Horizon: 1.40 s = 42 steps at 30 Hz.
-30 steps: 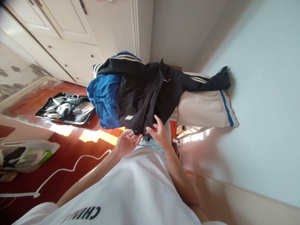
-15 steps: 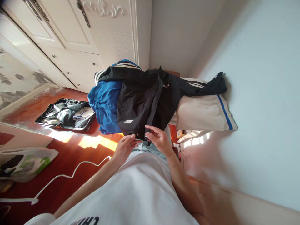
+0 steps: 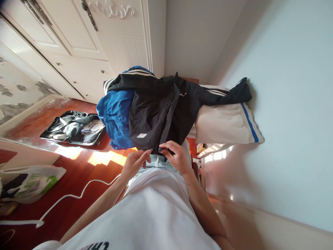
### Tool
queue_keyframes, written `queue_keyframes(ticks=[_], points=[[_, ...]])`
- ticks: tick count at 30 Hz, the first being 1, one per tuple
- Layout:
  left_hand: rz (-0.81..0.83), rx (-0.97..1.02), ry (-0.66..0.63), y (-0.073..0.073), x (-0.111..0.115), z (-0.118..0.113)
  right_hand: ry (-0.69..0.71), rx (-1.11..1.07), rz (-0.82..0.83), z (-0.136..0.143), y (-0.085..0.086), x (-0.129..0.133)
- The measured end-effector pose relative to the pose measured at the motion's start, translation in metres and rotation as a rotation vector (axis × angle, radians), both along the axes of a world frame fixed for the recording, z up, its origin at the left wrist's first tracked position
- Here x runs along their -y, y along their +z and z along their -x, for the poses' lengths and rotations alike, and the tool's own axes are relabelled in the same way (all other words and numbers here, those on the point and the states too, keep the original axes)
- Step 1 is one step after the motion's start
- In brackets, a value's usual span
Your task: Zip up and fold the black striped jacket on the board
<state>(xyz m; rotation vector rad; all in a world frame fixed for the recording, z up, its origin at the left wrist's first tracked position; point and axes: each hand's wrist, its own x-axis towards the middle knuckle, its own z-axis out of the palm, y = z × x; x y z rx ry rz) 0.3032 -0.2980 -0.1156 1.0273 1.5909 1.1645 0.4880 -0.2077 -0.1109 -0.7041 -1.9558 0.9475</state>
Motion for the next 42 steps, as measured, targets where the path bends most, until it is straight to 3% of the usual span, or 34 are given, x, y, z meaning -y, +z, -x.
queue_keyframes(ticks=[3,5,10,15,19,23,26,34,39,42], points=[[-0.115,-0.261,0.131,0.000,0.000,0.007,-0.075,-0.021,0.007,0.000,-0.005,0.000],[-0.227,-0.320,0.183,-0.001,0.000,0.011,-0.116,-0.039,0.039,-0.001,-0.010,0.000],[-0.415,-0.376,0.055,-0.017,-0.007,0.014,-0.139,-0.107,0.144,-0.003,-0.022,0.000],[-0.472,-0.303,0.057,-0.034,-0.019,0.015,-0.122,-0.092,0.121,-0.004,-0.019,-0.001],[-0.580,-0.357,0.017,-0.029,-0.028,0.024,-0.021,-0.054,0.028,-0.004,-0.009,-0.004],[-0.639,-0.451,-0.180,-0.021,-0.036,0.042,-0.003,-0.039,-0.022,-0.001,-0.007,-0.008],[-0.638,-0.413,-0.265,-0.017,-0.042,0.053,-0.009,-0.041,-0.066,0.002,-0.010,-0.012],[-0.674,-0.074,-0.138,-0.011,-0.054,0.034,0.073,-0.054,-0.204,0.008,-0.007,-0.027],[-0.737,-0.026,-0.121,-0.014,-0.059,0.023,0.183,-0.139,-0.161,0.009,-0.009,-0.036],[-0.733,-0.028,-0.102,-0.015,-0.060,0.019,0.165,-0.207,-0.131,0.011,-0.013,-0.035]])
